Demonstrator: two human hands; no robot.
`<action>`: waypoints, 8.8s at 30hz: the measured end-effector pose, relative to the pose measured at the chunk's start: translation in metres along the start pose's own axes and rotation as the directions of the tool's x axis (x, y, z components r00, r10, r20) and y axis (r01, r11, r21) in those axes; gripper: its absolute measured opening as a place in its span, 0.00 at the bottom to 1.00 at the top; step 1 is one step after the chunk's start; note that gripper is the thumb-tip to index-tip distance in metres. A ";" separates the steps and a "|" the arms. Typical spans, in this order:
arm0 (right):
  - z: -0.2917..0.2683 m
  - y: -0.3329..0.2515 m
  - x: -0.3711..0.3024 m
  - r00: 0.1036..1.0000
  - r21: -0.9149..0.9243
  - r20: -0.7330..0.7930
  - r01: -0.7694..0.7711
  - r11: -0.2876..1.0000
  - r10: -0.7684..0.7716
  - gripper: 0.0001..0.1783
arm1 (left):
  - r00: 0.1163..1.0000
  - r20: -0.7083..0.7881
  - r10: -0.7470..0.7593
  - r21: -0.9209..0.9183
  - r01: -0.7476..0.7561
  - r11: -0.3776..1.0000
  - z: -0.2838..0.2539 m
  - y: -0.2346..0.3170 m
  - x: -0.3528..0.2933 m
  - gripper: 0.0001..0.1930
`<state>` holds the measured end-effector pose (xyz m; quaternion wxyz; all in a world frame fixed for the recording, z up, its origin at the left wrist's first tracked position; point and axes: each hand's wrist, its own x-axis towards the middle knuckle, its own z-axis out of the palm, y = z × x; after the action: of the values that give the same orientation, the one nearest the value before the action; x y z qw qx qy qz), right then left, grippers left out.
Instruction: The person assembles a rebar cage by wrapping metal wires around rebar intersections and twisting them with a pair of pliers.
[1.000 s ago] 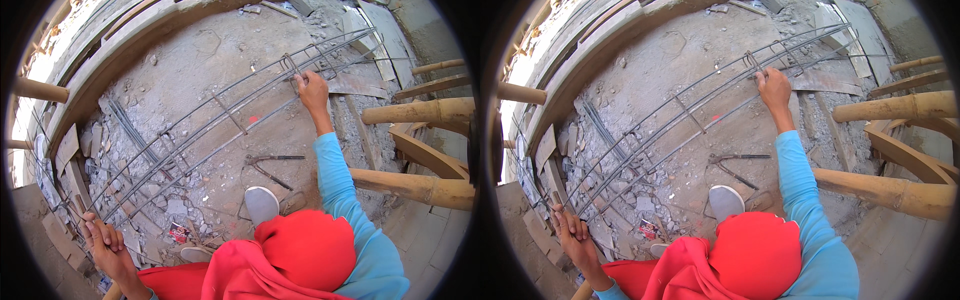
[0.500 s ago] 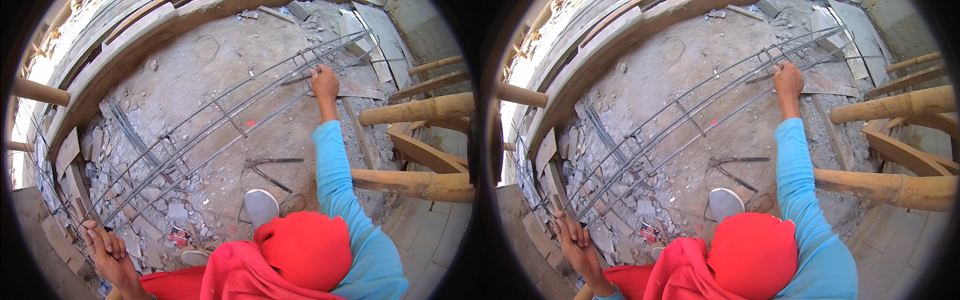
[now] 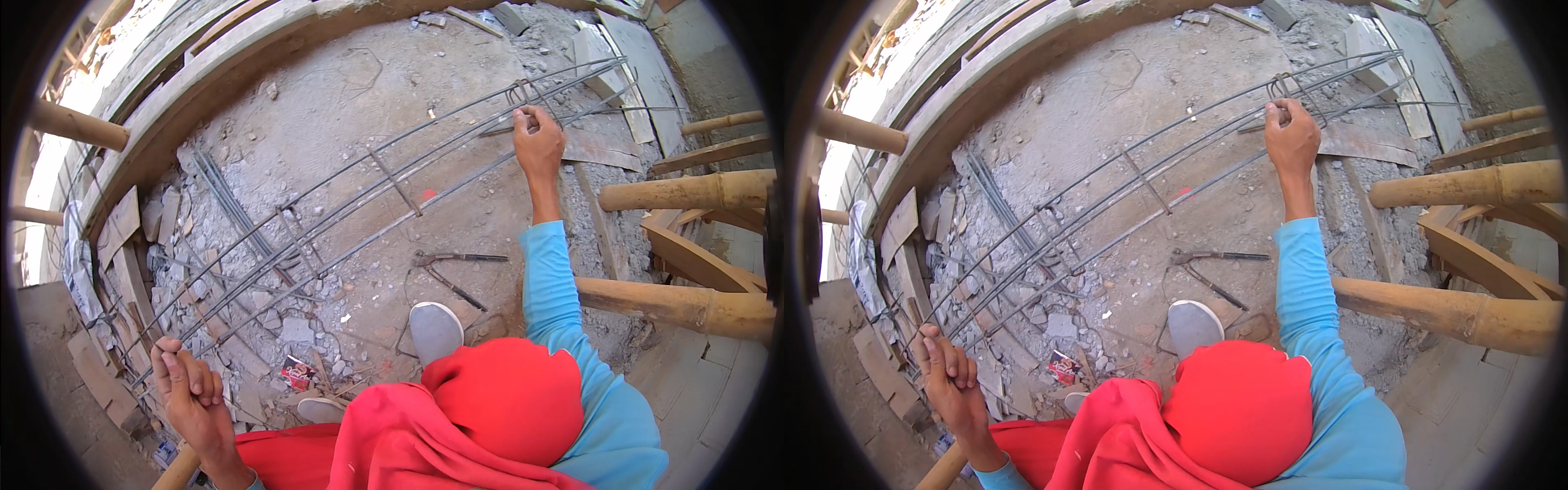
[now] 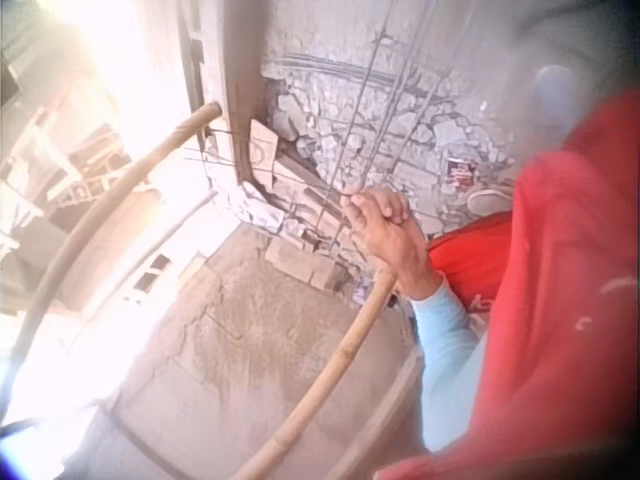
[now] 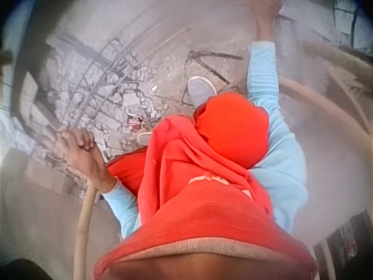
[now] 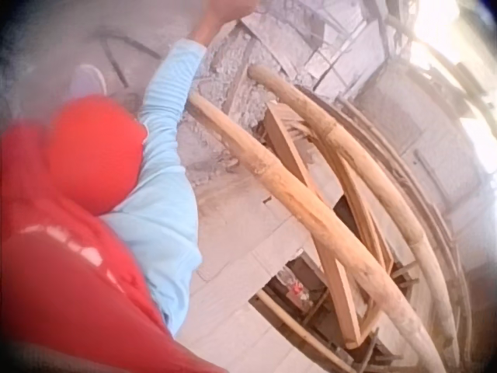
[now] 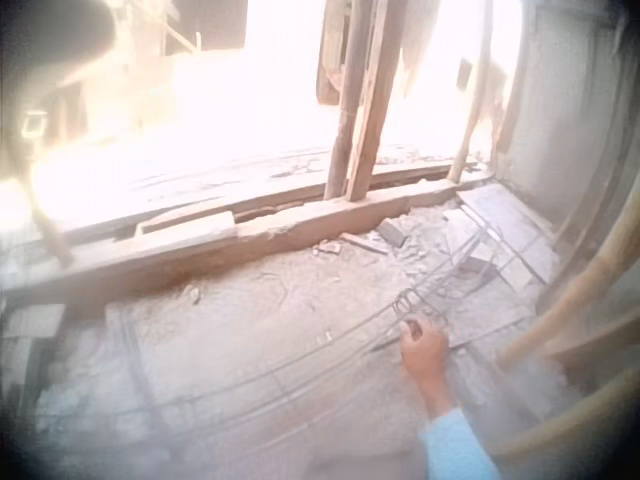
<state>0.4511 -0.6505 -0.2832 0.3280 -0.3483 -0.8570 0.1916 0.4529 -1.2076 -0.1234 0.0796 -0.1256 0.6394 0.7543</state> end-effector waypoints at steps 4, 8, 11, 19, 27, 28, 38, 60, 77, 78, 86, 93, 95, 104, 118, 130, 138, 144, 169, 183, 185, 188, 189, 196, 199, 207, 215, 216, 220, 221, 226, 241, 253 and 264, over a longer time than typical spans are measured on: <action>-0.027 -0.098 -0.043 0.947 0.368 -0.208 0.308 0.877 -0.245 0.08 | 0.985 0.106 -0.134 0.191 0.112 0.975 -0.004 -0.012 -0.004 0.12; -0.079 -0.154 -0.060 0.856 0.548 -0.363 0.516 0.658 -0.369 0.12 | 0.927 0.322 -0.194 0.627 -0.055 0.777 0.011 -0.025 -0.009 0.12; -0.087 -0.166 -0.048 0.773 0.583 -0.255 0.602 0.546 -0.580 0.17 | 0.880 0.423 -0.218 0.666 -0.138 0.733 0.030 -0.036 -0.020 0.12; -0.044 -0.112 -0.088 0.520 0.802 0.587 -0.480 0.356 -0.620 0.35 | 0.880 0.381 -0.284 0.692 -0.068 0.718 0.030 -0.036 -0.024 0.14; -0.026 -0.145 -0.141 0.538 0.442 0.790 -0.832 -0.335 -0.295 0.27 | 0.791 0.458 -0.405 0.757 -0.108 0.645 0.038 -0.061 -0.031 0.12; -0.023 -0.145 -0.144 0.507 0.399 0.807 -0.846 -0.352 -0.304 0.24 | 0.785 0.464 -0.410 0.755 -0.109 0.647 0.039 -0.061 -0.032 0.12; -0.039 -0.067 -0.156 0.587 0.596 0.772 -0.802 -0.044 -0.244 0.44 | 0.874 0.421 -0.243 0.708 -0.149 0.691 0.010 -0.055 -0.033 0.12; -0.078 -0.010 -0.256 0.623 -0.056 0.781 0.158 0.986 -0.056 0.15 | 0.973 -0.062 -0.224 0.289 0.232 0.929 -0.012 0.008 -0.001 0.13; -0.231 -0.175 -0.107 0.367 -0.336 0.585 -0.703 0.627 0.724 0.20 | 0.996 0.081 -0.049 0.797 -0.035 0.602 0.225 0.324 0.102 0.16; -0.231 -0.182 -0.101 0.351 -0.317 0.570 -0.740 0.593 0.743 0.20 | 0.992 0.121 -0.043 0.813 -0.075 0.577 0.242 0.331 0.118 0.16; -0.213 -0.191 -0.048 0.306 -0.325 0.383 -0.839 0.437 0.872 0.18 | 0.844 0.475 -0.249 0.842 -0.354 0.407 0.383 0.318 0.261 0.16; -0.199 -0.260 -0.038 -0.143 0.003 0.070 -0.990 -0.144 0.987 0.19 | 0.507 0.548 -0.666 0.828 -0.439 0.348 0.501 0.306 0.360 0.17; -0.188 -0.302 -0.051 -0.189 0.060 0.050 -0.980 -0.192 0.981 0.18 | 0.448 0.506 -0.737 0.838 -0.458 0.297 0.532 0.318 0.368 0.17; -0.082 -0.497 -0.107 -0.288 -0.007 0.196 -0.956 -0.293 0.937 0.19 | 0.143 0.588 -0.796 0.656 -0.660 0.366 0.660 0.320 0.335 0.19; 0.044 -0.553 0.016 -0.344 0.000 0.311 -0.932 -0.362 0.886 0.16 | -0.492 0.377 -0.785 -0.118 -0.866 0.486 0.853 0.184 0.168 0.15; 0.192 -0.592 0.170 -0.851 0.295 0.269 -0.372 -0.880 0.450 0.11 | -0.538 -0.234 -0.810 -0.379 -0.717 0.586 0.826 0.096 0.093 0.15; 0.349 -0.562 0.223 -0.986 0.536 0.135 -0.011 -0.844 0.099 0.05 | -0.561 -0.634 -0.532 -0.296 -0.460 0.837 0.746 0.000 0.113 0.15; 0.478 -0.522 0.169 -0.974 0.660 -0.219 -0.103 -0.745 -0.060 0.06 | -0.278 -0.922 -0.271 -0.208 -0.235 0.950 0.643 -0.068 0.099 0.15; 0.162 -0.412 0.082 -0.896 0.856 -0.444 -0.433 0.282 -0.026 0.18 | -0.217 -0.832 0.510 0.099 0.847 0.523 0.476 0.032 0.095 0.24; 0.200 -0.511 0.106 -0.910 0.724 0.086 -0.222 0.653 -0.405 0.23 | -0.577 -0.772 -0.267 -0.602 0.526 0.601 0.446 -0.157 0.212 0.75; 0.203 -0.521 0.106 -0.909 0.717 0.054 -0.253 0.649 -0.413 0.22 | -0.585 -0.770 -0.254 -0.601 0.531 0.598 0.443 -0.167 0.211 0.75; 0.205 -0.523 0.109 -0.912 0.728 0.044 -0.250 0.638 -0.408 0.22 | -0.595 -0.767 -0.242 -0.599 0.526 0.604 0.443 -0.175 0.208 0.73; 0.204 -0.521 0.110 -0.911 0.740 0.053 -0.239 0.629 -0.408 0.22 | -0.588 -0.768 -0.254 -0.599 0.518 0.610 0.443 -0.177 0.207 0.72; 0.207 -0.494 0.107 -0.973 0.724 0.098 -0.074 0.685 -0.209 0.23 | -0.601 -0.766 -0.227 -0.595 0.530 0.604 0.470 -0.181 0.202 0.71; 0.212 -0.476 0.102 -0.992 0.713 0.123 0.060 0.699 -0.041 0.24 | -0.588 -0.771 -0.244 -0.592 0.521 0.615 0.481 -0.179 0.198 0.72; 0.247 -0.423 0.095 -0.942 0.709 0.143 0.312 0.633 0.304 0.26 | -0.583 -0.792 -0.184 -0.541 0.529 0.653 0.501 -0.186 0.194 0.74; 0.291 -0.386 0.098 -0.825 0.683 0.220 0.512 0.521 0.521 0.25 | -0.590 -0.781 -0.203 -0.557 0.514 0.652 0.520 -0.187 0.194 0.74; 0.293 -0.382 0.099 -0.815 0.687 0.229 0.522 0.505 0.532 0.24 | -0.592 -0.781 -0.199 -0.558 0.518 0.649 0.522 -0.187 0.194 0.75; 0.297 -0.367 0.100 -0.824 0.711 0.220 0.502 0.493 0.522 0.21 | -0.594 -0.780 -0.198 -0.557 0.514 0.652 0.525 -0.187 0.195 0.74; 0.301 -0.364 0.098 -0.827 0.730 0.198 0.483 0.484 0.527 0.20 | -0.595 -0.778 -0.202 -0.562 0.515 0.647 0.526 -0.186 0.195 0.74; 0.305 -0.356 0.094 -0.822 0.772 0.152 0.446 0.454 0.549 0.21 | -0.598 -0.767 -0.233 -0.585 0.501 0.638 0.529 -0.184 0.194 0.74; 0.310 -0.357 0.085 -0.823 0.775 0.173 0.453 0.441 0.541 0.15 | -0.672 -0.614 -0.414 -0.759 0.359 0.544 0.624 -0.210 0.158 0.83; 0.287 -0.330 0.071 -0.803 0.823 0.176 0.437 0.362 0.570 0.11 | -0.665 -0.407 -0.626 -0.913 0.306 0.269 0.752 -0.189 0.162 0.79; 0.287 -0.318 0.066 -0.783 0.821 0.117 0.422 0.384 0.611 0.11 | -0.589 -0.290 -0.754 -0.897 0.442 -0.001 0.830 -0.181 0.152 0.83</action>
<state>0.0660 -0.8492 -0.2822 0.7622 -0.4842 0.4023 0.1508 0.2852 -0.3661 -0.2139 0.1818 -0.9312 0.1281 0.2889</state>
